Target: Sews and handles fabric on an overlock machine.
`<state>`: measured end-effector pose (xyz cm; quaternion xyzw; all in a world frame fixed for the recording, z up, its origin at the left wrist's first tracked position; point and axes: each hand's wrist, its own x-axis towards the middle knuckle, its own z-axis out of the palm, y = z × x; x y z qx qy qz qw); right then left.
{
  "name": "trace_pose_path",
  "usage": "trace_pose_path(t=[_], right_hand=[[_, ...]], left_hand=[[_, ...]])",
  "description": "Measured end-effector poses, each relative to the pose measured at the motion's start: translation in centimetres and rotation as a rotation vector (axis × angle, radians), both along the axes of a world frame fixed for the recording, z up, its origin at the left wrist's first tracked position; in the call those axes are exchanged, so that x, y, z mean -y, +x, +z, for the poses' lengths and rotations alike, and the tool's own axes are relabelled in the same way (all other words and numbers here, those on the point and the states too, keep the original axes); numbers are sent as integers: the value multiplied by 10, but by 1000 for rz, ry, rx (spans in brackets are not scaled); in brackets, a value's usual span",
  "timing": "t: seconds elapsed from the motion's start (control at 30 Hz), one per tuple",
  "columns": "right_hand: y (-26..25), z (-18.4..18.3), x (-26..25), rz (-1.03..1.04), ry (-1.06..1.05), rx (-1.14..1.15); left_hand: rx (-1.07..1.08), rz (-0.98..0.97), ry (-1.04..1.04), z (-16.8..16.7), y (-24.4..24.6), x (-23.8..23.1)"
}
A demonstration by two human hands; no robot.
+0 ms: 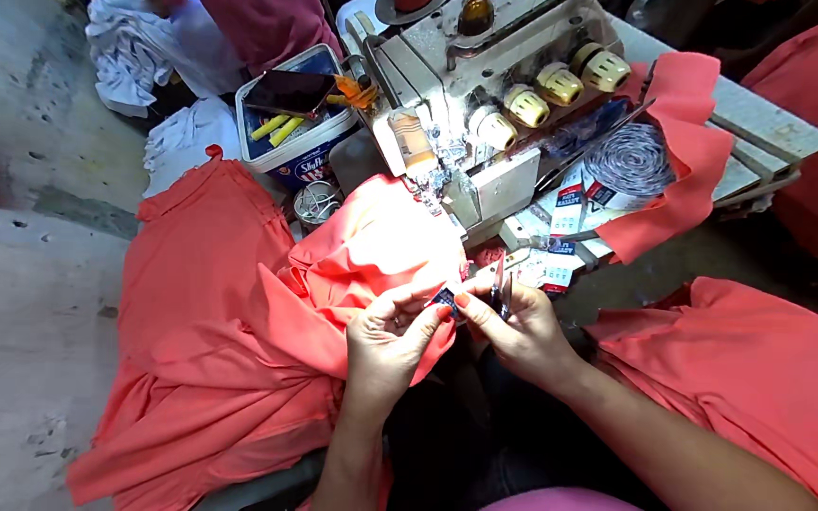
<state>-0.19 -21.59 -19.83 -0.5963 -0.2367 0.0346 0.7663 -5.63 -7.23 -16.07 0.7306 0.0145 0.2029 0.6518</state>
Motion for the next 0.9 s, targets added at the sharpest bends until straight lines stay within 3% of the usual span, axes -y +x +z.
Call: trace_pose_path(t=[0.37,0.6,0.7,0.9], right_hand=[[-8,-4,-5,-27,38,-42],[37,-38,-9,-332,-126,267],[39,-34,-10,-228,-164,206],[31,-21,0,-226,-305,254]], left_hand=[[-6,15,81,-1,3,-3],[-86,82,266,23,27,-24],[-160,52,352,30,48,-34],[-276,-77,270,30,81,-37]])
